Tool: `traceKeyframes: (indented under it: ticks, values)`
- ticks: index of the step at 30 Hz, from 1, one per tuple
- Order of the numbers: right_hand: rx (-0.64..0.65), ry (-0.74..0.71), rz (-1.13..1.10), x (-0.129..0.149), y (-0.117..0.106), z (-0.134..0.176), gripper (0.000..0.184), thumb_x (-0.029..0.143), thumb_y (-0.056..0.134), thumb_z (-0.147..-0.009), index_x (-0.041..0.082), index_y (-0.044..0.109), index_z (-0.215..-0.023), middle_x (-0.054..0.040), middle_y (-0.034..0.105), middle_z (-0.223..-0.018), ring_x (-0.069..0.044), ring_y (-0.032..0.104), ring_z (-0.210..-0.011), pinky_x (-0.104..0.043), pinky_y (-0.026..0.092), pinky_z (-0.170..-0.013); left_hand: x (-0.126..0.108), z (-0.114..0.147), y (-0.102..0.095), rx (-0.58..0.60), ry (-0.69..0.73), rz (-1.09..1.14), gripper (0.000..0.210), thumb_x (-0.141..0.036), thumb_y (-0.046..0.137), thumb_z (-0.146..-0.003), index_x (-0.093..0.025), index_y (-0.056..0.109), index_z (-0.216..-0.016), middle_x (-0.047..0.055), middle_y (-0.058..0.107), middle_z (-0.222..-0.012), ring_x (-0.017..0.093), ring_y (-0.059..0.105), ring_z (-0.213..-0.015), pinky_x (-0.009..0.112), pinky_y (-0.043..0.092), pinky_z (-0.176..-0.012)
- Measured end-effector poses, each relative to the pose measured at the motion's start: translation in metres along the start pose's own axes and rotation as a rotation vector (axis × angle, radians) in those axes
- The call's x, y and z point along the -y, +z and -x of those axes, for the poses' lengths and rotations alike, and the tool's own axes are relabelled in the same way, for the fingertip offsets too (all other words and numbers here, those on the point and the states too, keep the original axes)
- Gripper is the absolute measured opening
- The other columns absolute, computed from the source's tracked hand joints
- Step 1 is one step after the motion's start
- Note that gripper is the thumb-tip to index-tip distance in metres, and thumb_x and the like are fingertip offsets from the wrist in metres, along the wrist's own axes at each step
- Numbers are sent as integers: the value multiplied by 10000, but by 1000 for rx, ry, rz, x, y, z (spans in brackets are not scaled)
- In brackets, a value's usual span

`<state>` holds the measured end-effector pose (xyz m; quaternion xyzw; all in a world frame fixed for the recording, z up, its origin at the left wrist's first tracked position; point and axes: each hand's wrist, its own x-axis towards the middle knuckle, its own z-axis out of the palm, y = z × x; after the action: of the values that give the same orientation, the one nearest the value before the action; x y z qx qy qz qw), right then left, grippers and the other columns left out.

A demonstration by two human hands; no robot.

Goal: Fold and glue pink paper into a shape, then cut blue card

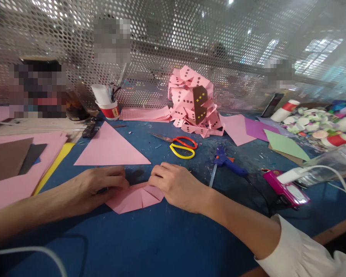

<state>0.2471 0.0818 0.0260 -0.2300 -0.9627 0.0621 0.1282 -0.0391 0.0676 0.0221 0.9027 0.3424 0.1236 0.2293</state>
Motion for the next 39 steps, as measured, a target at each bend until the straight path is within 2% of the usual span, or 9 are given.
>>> traceKeyframes:
  ticks: [4,10,13,27,39]
  values:
    - [-14,15,-13,0,1,0,236,42,448,-984,159,651,-1008,-62,637,-1047,-173,536,-946,-318,475,-838,-1,0,1,-23,-12,-3,239,-67,451,-944,-223,633,-955,23,602,-918,140,579,-757,240,389,-672]
    - [10,14,45,2,3,0,345,47,419,-992,190,641,-1214,-77,611,-1101,-198,529,-991,-343,479,-871,2,1,3,-21,2,-12,353,-64,447,-946,-271,661,-1135,30,621,-967,150,611,-798,237,414,-684]
    - [24,18,47,2,3,0,354,53,426,-994,195,634,-1243,-74,605,-1105,-199,528,-998,-345,481,-881,2,2,2,-23,3,-13,357,-69,447,-950,-268,667,-1149,39,624,-975,155,616,-806,240,425,-691]
    - [4,25,17,-1,2,0,233,24,438,-978,153,632,-983,-66,625,-1050,-182,522,-937,-320,466,-822,-2,1,-1,-34,-15,26,210,-92,455,-962,-211,623,-922,21,603,-901,134,567,-756,239,388,-672]
    - [-8,20,18,-1,3,2,220,30,429,-988,154,601,-929,-56,613,-1013,-176,486,-897,-316,442,-785,-1,1,-4,-7,-35,49,191,-48,479,-900,-200,579,-841,4,577,-866,128,546,-748,225,370,-666]
